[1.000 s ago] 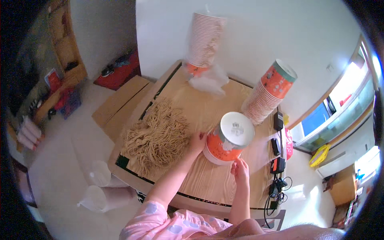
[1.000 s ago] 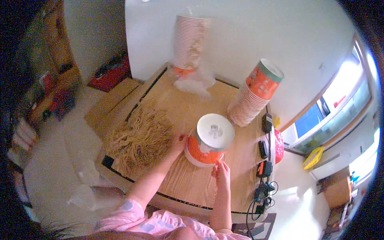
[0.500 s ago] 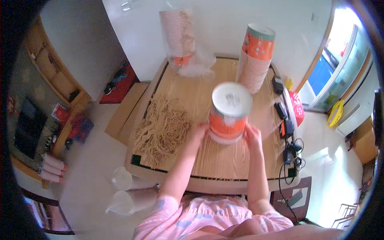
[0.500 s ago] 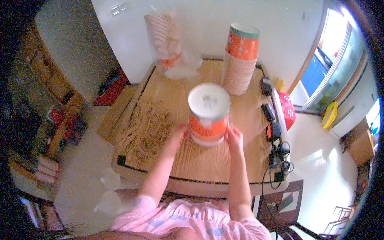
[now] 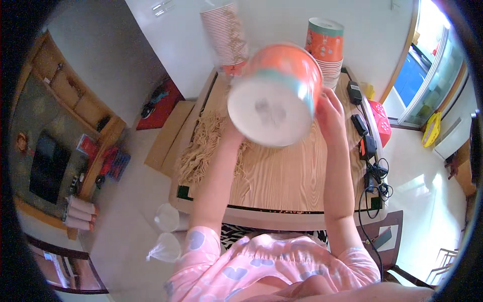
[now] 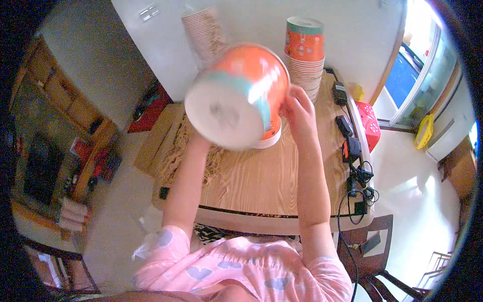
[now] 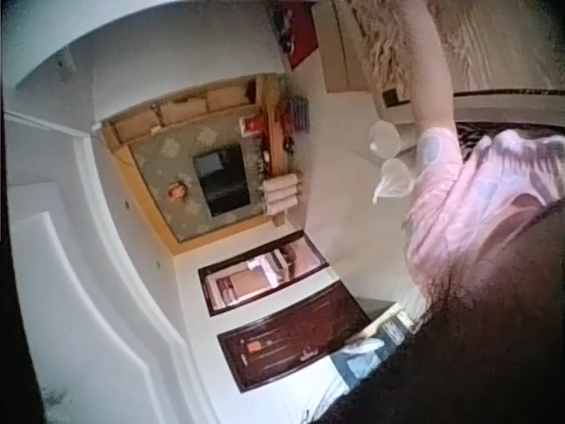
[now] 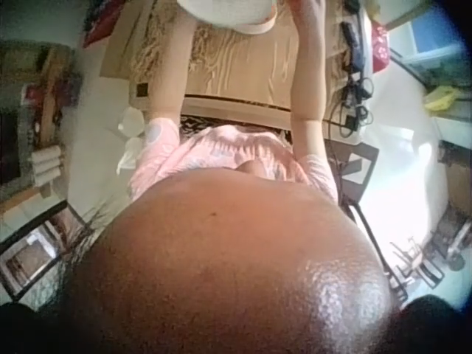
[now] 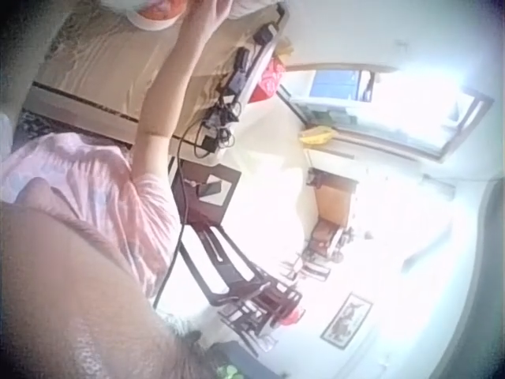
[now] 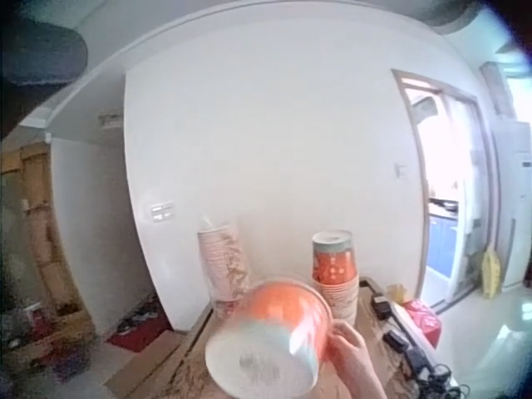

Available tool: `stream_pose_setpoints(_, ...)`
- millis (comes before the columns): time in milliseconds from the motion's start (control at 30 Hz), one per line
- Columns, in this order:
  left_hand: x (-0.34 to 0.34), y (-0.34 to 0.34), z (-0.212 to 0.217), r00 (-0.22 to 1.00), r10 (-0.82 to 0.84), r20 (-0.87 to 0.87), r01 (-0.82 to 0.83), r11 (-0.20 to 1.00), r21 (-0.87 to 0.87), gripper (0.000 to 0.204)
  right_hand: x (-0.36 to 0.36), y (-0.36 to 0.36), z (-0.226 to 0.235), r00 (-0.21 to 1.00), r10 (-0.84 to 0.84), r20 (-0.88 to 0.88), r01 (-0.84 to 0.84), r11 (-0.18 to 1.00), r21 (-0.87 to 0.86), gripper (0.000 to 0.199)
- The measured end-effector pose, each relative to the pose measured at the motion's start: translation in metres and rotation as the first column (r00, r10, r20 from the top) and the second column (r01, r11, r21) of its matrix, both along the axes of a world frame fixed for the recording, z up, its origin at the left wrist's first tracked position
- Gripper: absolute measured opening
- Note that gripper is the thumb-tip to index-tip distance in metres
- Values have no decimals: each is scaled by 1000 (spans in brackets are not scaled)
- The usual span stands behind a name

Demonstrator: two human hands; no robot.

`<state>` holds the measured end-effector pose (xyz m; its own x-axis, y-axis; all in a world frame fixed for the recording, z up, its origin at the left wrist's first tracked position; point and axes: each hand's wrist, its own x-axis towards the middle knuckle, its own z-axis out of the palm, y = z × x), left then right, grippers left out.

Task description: Attaching strings to paper buckets for packaging.

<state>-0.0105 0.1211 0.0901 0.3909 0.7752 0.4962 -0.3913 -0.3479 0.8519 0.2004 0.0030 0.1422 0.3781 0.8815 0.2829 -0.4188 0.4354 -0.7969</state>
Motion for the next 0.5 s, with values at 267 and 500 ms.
stream_pose_setpoints(267,45,-51,-128,975,-223,18,214,904,-371,47,4,-123,-88,774,-380,507,331,925,189,17)
stream_pose_setpoints(500,19,-29,-191,984,-178,4,139,755,-641,33,-11,-157,-92,526,-306,794,270,945,186,21)
